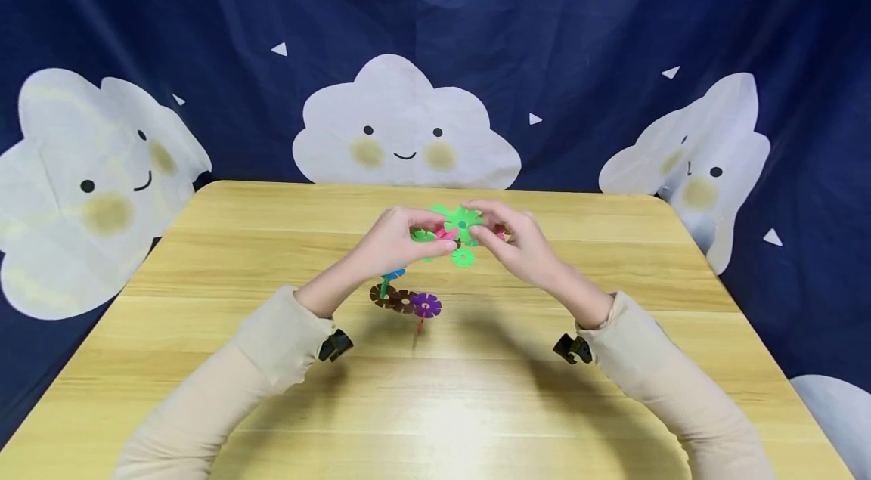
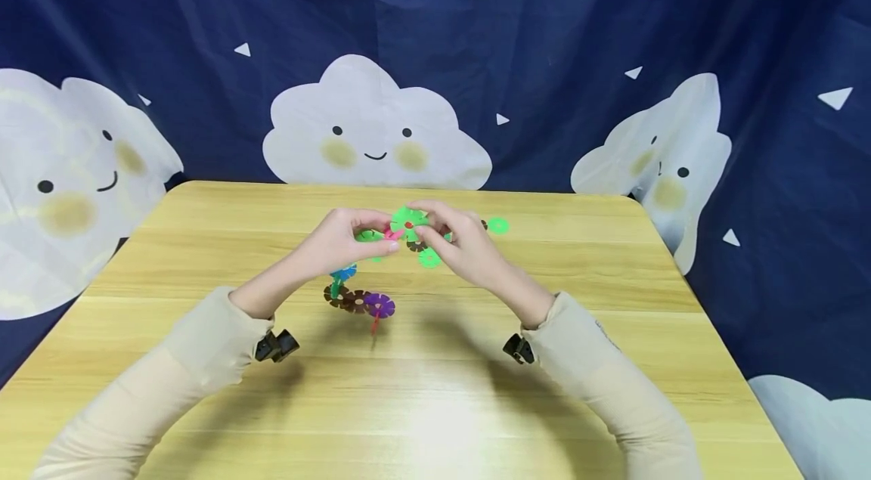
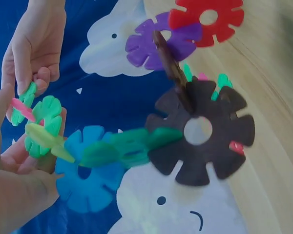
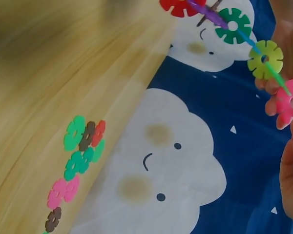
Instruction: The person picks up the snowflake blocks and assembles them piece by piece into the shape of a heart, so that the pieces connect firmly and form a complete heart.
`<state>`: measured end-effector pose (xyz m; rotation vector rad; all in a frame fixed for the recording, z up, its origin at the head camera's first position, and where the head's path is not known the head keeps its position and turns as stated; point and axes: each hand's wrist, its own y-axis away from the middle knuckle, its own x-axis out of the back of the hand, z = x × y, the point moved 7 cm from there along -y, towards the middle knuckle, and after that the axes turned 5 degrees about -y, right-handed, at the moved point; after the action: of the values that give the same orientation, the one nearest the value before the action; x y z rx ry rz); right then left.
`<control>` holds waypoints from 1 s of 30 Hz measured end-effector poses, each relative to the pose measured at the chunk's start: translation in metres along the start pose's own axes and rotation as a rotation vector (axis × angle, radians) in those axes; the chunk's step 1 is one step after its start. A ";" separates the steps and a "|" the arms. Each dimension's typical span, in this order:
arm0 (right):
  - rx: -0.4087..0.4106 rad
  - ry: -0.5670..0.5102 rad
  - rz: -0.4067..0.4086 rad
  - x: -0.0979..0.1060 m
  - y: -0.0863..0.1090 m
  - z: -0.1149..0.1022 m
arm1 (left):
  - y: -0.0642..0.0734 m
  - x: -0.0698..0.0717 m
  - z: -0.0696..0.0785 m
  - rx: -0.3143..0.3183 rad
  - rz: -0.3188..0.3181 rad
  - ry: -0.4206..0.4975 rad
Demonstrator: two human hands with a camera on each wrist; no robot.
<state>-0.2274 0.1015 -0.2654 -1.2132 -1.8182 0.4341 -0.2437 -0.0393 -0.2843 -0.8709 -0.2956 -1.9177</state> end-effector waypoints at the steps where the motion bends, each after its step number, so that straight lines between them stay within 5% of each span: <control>1: -0.009 -0.004 0.006 0.000 -0.001 0.000 | 0.000 0.000 -0.001 0.013 -0.010 0.017; 15: 0.015 -0.026 0.072 0.000 0.000 -0.002 | -0.003 -0.001 -0.008 0.049 -0.061 0.157; 25: 0.013 -0.051 0.047 -0.010 -0.001 -0.003 | -0.002 0.007 0.003 -0.005 0.096 0.295; 30: 0.019 -0.079 0.044 -0.017 -0.003 -0.005 | -0.001 0.010 0.005 -0.026 0.173 0.292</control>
<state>-0.2228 0.0848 -0.2691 -1.2410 -1.8529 0.5300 -0.2450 -0.0422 -0.2737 -0.6013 -0.0189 -1.8590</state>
